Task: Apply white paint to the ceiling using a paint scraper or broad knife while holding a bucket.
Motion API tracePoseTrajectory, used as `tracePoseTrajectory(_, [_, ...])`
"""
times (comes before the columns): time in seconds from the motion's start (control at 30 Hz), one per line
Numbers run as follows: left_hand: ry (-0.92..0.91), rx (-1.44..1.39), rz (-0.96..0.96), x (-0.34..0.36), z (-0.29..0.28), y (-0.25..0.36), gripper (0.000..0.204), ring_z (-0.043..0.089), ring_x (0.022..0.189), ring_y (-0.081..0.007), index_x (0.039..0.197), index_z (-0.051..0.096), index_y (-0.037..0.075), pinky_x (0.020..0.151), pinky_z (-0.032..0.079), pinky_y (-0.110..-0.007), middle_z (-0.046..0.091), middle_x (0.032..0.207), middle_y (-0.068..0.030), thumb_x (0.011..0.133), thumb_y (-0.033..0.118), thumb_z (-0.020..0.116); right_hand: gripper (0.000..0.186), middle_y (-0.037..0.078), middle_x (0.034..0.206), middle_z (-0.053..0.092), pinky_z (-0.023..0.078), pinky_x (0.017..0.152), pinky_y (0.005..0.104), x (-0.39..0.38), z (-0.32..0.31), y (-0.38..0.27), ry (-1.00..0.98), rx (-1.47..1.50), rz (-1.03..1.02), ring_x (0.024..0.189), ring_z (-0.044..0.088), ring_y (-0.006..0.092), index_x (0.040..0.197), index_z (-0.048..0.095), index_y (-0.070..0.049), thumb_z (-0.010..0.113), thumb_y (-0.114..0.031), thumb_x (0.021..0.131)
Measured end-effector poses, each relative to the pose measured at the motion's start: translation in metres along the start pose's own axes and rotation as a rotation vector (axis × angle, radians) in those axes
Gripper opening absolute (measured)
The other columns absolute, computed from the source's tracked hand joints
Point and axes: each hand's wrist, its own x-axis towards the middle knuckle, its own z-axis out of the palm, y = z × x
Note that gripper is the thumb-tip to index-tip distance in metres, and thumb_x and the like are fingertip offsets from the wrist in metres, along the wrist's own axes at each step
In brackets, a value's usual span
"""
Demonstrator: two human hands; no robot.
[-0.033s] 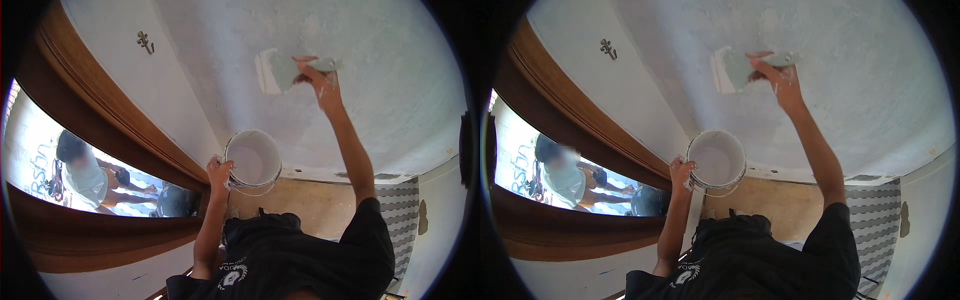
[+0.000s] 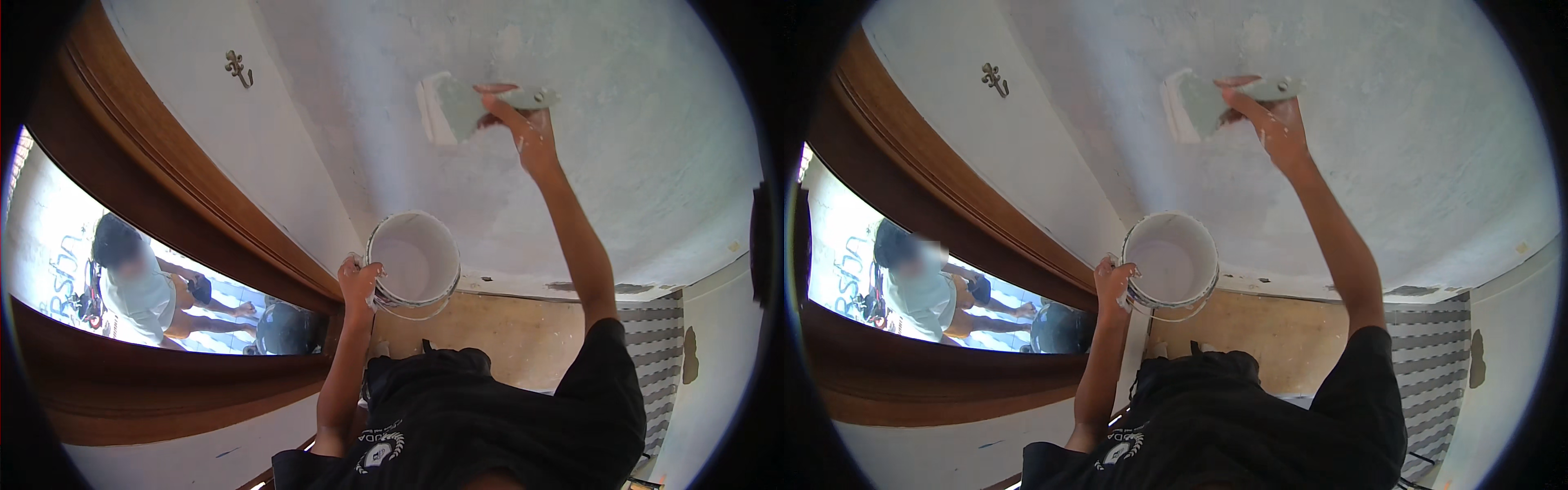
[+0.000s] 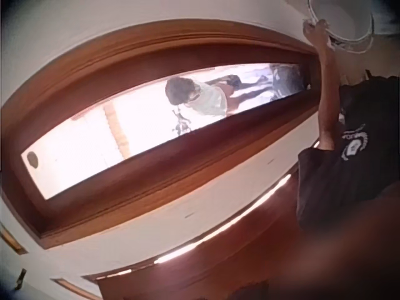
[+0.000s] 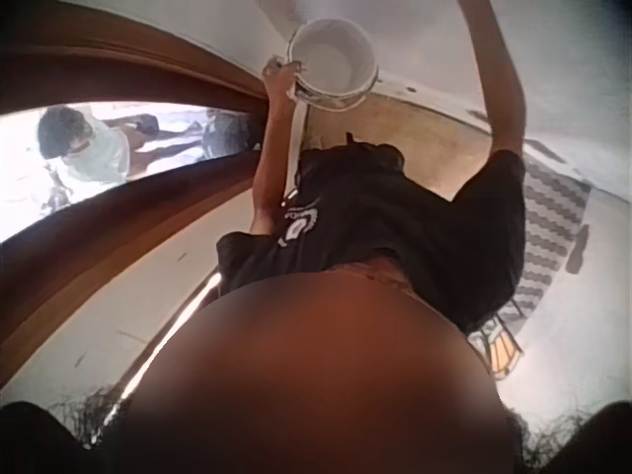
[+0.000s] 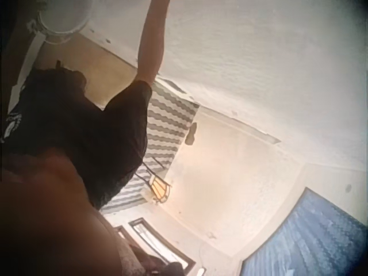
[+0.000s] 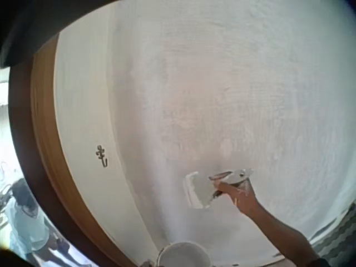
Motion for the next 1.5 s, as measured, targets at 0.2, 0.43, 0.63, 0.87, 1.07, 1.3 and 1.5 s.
tracePoseTrajectory(0.2, [0.038,0.104,-0.012,0.001,-0.011,-0.017,0.018,0.044,0.052,-0.0152,0.064,0.045,0.002,0.047,0.038,-0.031,0.046,0.057,-0.0040,0.059,0.003,0.062,0.014,0.009,0.099,0.073,0.054,0.074,0.0287,0.034,0.003,0.000,-0.172,-0.718,-0.325,0.085,0.067,0.0150,0.100,0.073,-0.003,0.070,-0.009,0.088])
tracePoseTrajectory(0.43, [0.071,0.068,0.016,-0.007,-0.016,-0.020,0.020,0.043,0.050,-0.0135,0.063,0.041,0.004,0.045,0.035,-0.031,0.044,0.056,-0.0025,0.056,-0.001,0.059,0.014,0.006,0.094,0.074,0.055,0.067,0.0269,0.039,-0.006,-0.001,-0.218,-0.822,-0.690,0.076,0.069,0.0160,0.100,0.074,-0.009,0.070,-0.012,0.087])
tracePoseTrajectory(0.63, [0.087,0.122,-0.005,0.000,-0.021,-0.040,0.020,0.043,0.050,-0.0131,0.065,0.042,0.003,0.045,0.035,-0.030,0.044,0.056,-0.0030,0.057,-0.002,0.059,0.016,0.011,0.089,0.073,0.055,0.073,0.0315,0.048,-0.006,0.044,-0.525,-0.992,-0.297,0.074,0.069,0.0212,0.098,0.073,-0.010,0.071,-0.020,0.086])
tracePoseTrajectory(0.87, [0.094,0.074,-0.030,0.002,-0.015,-0.041,0.022,0.042,0.052,-0.0116,0.066,0.040,0.005,0.045,0.034,-0.029,0.043,0.059,-0.0024,0.058,-0.001,0.059,0.022,0.015,0.084,0.071,0.056,0.072,0.0336,0.124,-0.003,0.013,-0.657,-1.256,-0.385,0.074,0.069,0.0223,0.102,0.071,-0.009,0.070,-0.025,0.087])
tracePoseTrajectory(1.07, [0.106,0.108,-0.009,0.008,-0.018,-0.056,0.024,0.039,0.053,-0.0099,0.065,0.038,0.007,0.046,0.032,-0.028,0.041,0.059,-0.0001,0.058,-0.002,0.059,0.025,0.009,0.069,0.066,0.049,0.056,0.0328,0.172,0.030,-0.087,-0.665,-1.468,-0.523,0.057,0.059,0.0172,0.087,0.069,-0.003,0.067,-0.028,0.087])
tracePoseTrajectory(1.3, [0.127,0.131,-0.006,0.005,-0.018,-0.061,0.023,0.041,0.053,-0.0106,0.065,0.038,0.007,0.046,0.034,-0.028,0.042,0.059,-0.0008,0.059,-0.002,0.059,0.026,0.007,0.089,0.072,0.053,0.074,0.0337,0.135,0.024,-0.004,-0.675,-1.067,-0.489,0.076,0.065,0.0194,0.100,0.071,-0.010,0.072,-0.032,0.087])
tracePoseTrajectory(1.5, [0.128,0.104,-0.055,0.001,-0.012,-0.046,0.020,0.045,0.055,-0.0106,0.066,0.042,0.004,0.047,0.035,-0.028,0.046,0.060,-0.0022,0.058,0.000,0.060,0.020,0.015,0.081,0.070,0.054,0.071,0.0374,0.087,-0.010,0.087,-0.777,-1.081,-0.155,0.068,0.066,0.0290,0.100,0.070,-0.011,0.071,-0.023,0.083])
